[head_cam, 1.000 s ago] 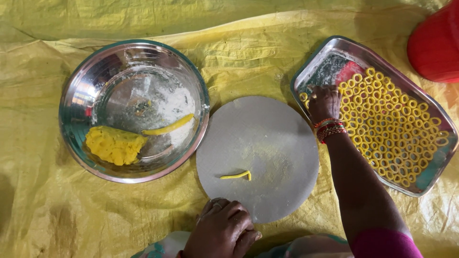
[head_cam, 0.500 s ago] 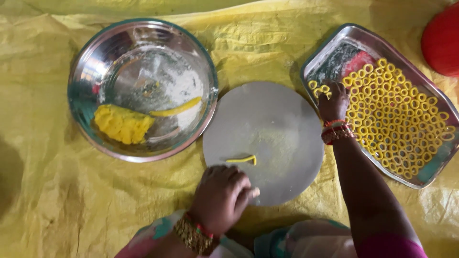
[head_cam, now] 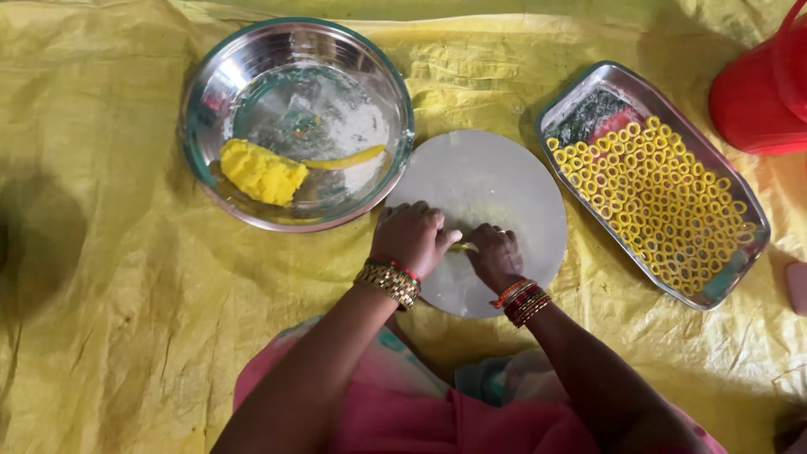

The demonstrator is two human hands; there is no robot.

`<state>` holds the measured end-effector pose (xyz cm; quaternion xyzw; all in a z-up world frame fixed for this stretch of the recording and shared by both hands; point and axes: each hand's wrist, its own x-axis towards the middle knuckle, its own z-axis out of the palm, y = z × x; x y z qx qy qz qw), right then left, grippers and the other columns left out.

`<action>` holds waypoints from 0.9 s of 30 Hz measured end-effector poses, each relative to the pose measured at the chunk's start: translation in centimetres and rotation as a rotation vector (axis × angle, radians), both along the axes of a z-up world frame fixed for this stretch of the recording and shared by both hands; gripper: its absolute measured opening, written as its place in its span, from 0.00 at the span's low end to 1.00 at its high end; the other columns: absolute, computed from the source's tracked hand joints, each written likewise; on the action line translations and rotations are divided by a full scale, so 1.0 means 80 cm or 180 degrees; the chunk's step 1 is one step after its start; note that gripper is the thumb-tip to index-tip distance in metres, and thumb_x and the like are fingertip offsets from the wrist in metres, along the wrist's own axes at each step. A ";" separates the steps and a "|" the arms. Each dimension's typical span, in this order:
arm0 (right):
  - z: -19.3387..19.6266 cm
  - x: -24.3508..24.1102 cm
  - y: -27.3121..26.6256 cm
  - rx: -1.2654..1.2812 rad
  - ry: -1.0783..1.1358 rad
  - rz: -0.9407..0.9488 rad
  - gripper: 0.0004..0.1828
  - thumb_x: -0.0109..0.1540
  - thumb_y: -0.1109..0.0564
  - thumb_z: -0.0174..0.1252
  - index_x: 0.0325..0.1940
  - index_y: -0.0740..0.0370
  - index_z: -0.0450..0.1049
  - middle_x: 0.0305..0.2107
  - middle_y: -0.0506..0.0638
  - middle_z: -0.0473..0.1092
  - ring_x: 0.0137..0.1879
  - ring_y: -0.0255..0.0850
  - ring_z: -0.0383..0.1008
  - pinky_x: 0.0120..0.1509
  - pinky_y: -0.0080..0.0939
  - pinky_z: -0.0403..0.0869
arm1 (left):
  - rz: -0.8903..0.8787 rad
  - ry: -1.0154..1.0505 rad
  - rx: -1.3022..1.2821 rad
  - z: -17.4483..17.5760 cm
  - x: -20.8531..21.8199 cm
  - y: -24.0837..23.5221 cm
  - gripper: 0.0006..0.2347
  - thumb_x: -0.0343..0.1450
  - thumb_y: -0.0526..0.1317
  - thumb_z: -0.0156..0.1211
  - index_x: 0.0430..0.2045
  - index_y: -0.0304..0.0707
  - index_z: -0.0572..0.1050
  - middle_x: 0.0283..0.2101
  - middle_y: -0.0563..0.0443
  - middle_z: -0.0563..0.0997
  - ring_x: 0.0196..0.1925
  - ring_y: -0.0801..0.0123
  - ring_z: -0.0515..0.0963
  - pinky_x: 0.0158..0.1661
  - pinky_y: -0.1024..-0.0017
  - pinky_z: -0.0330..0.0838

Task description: The person rolls yellow dough into thin ropes on a floured board, then shapes them into small rings and places them on a metal tray. The process is repeated continuously throughout the clip.

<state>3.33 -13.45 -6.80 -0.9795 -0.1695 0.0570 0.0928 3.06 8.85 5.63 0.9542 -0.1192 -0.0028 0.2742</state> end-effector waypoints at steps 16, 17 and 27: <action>-0.030 -0.002 -0.049 0.1413 0.0213 -0.1175 0.15 0.63 0.57 0.57 0.54 0.53 0.77 0.46 0.49 0.77 0.50 0.45 0.79 0.59 0.47 0.76 | -0.0083 0.0222 0.0053 0.012 0.015 -0.006 0.15 0.69 0.54 0.61 0.36 0.43 0.81 0.42 0.49 0.81 0.49 0.57 0.79 0.53 0.51 0.68; -0.029 0.007 -0.049 0.1541 0.0071 -0.1153 0.14 0.65 0.56 0.57 0.55 0.53 0.77 0.48 0.49 0.77 0.52 0.45 0.80 0.59 0.47 0.77 | -0.0099 0.0224 0.0051 0.011 0.017 -0.007 0.15 0.70 0.54 0.61 0.36 0.43 0.80 0.43 0.49 0.81 0.50 0.57 0.79 0.53 0.52 0.68; -0.058 0.095 0.032 0.0042 -0.0918 -0.0397 0.37 0.66 0.43 0.53 0.76 0.56 0.57 0.74 0.63 0.51 0.78 0.62 0.44 0.76 0.63 0.48 | -0.0174 0.0217 0.0073 0.009 0.018 -0.018 0.15 0.68 0.52 0.64 0.39 0.43 0.80 0.42 0.48 0.81 0.47 0.55 0.80 0.50 0.51 0.69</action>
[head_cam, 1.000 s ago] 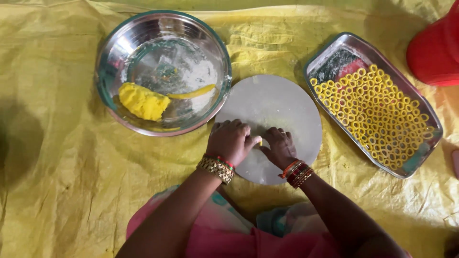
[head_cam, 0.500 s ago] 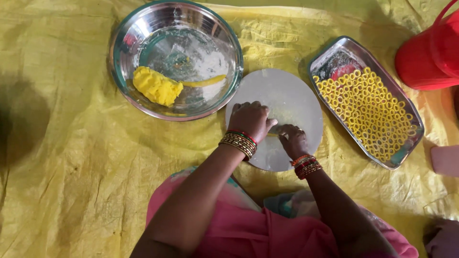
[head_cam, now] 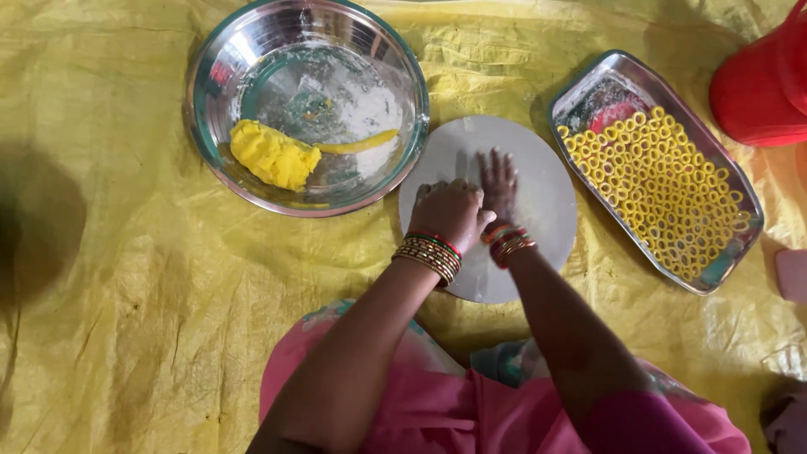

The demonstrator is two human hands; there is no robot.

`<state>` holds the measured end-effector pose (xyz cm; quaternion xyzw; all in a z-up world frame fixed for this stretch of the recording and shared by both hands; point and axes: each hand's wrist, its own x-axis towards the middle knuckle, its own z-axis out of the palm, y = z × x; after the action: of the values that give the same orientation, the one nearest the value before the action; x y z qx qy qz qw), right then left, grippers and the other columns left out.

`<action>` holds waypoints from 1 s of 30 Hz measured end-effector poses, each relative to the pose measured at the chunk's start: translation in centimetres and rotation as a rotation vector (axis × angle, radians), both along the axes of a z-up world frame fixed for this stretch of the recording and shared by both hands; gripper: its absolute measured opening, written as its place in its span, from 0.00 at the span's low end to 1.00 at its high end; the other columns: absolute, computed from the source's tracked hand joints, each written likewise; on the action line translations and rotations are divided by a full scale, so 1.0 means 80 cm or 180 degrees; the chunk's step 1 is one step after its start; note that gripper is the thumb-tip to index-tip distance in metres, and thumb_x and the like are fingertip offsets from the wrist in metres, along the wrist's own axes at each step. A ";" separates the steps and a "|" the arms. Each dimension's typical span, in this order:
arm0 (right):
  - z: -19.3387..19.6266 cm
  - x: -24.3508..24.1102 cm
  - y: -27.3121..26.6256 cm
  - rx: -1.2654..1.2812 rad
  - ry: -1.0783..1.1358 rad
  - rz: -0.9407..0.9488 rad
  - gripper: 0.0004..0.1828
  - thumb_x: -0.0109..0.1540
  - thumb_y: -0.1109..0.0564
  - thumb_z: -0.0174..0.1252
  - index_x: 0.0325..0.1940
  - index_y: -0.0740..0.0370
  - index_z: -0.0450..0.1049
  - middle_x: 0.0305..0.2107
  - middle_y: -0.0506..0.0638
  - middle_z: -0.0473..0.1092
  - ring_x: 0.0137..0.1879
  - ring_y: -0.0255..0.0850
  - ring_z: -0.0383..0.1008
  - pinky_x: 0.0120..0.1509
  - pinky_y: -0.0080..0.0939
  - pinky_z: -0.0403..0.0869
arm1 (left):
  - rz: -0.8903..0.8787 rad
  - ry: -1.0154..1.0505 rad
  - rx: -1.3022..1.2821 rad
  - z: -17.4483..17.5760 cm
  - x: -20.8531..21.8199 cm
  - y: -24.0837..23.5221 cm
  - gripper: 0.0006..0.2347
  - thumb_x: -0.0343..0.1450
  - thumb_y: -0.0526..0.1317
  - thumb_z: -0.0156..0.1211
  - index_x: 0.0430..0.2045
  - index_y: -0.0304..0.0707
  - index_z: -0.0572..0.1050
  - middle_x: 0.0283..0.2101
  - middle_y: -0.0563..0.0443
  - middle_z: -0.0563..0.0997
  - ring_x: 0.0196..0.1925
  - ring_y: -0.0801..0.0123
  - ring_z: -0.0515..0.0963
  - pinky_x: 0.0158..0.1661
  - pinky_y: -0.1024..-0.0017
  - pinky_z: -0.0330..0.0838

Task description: The person rolls yellow dough into thin ropes on a floured board, then shapes them into small rings and places them on a metal tray. The process is repeated continuously throughout the clip.

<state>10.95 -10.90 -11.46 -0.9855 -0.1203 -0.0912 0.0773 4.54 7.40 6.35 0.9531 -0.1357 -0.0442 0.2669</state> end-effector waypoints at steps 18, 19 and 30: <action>-0.015 0.027 -0.030 0.0298 0.0283 -0.0589 0.40 0.69 0.35 0.49 0.80 0.55 0.51 0.77 0.63 0.41 0.81 0.66 0.32 0.80 0.73 0.36 | -0.0079 -0.0144 -0.0135 0.018 -0.016 0.008 0.13 0.67 0.51 0.66 0.33 0.42 0.79 0.38 0.48 0.80 0.45 0.55 0.79 0.50 0.54 0.69; -0.015 0.017 -0.030 0.0182 0.0262 -0.0429 0.40 0.68 0.37 0.49 0.81 0.54 0.52 0.78 0.62 0.41 0.82 0.66 0.32 0.81 0.73 0.36 | -0.0085 -0.0185 -0.0138 0.019 -0.017 0.007 0.13 0.67 0.51 0.66 0.34 0.42 0.79 0.38 0.48 0.80 0.46 0.55 0.79 0.51 0.54 0.69; 0.005 -0.050 -0.007 -0.1160 -0.0143 -0.0245 0.42 0.68 0.39 0.51 0.84 0.54 0.53 0.80 0.62 0.42 0.84 0.65 0.33 0.83 0.70 0.35 | -0.0101 -0.0305 -0.0154 0.014 -0.022 0.005 0.14 0.67 0.50 0.65 0.38 0.42 0.79 0.42 0.47 0.80 0.46 0.54 0.79 0.50 0.52 0.69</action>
<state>6.96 -11.50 -11.07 -0.9848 -0.0988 -0.0927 -0.1088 2.80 7.76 7.43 0.9451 -0.1644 0.0006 0.2824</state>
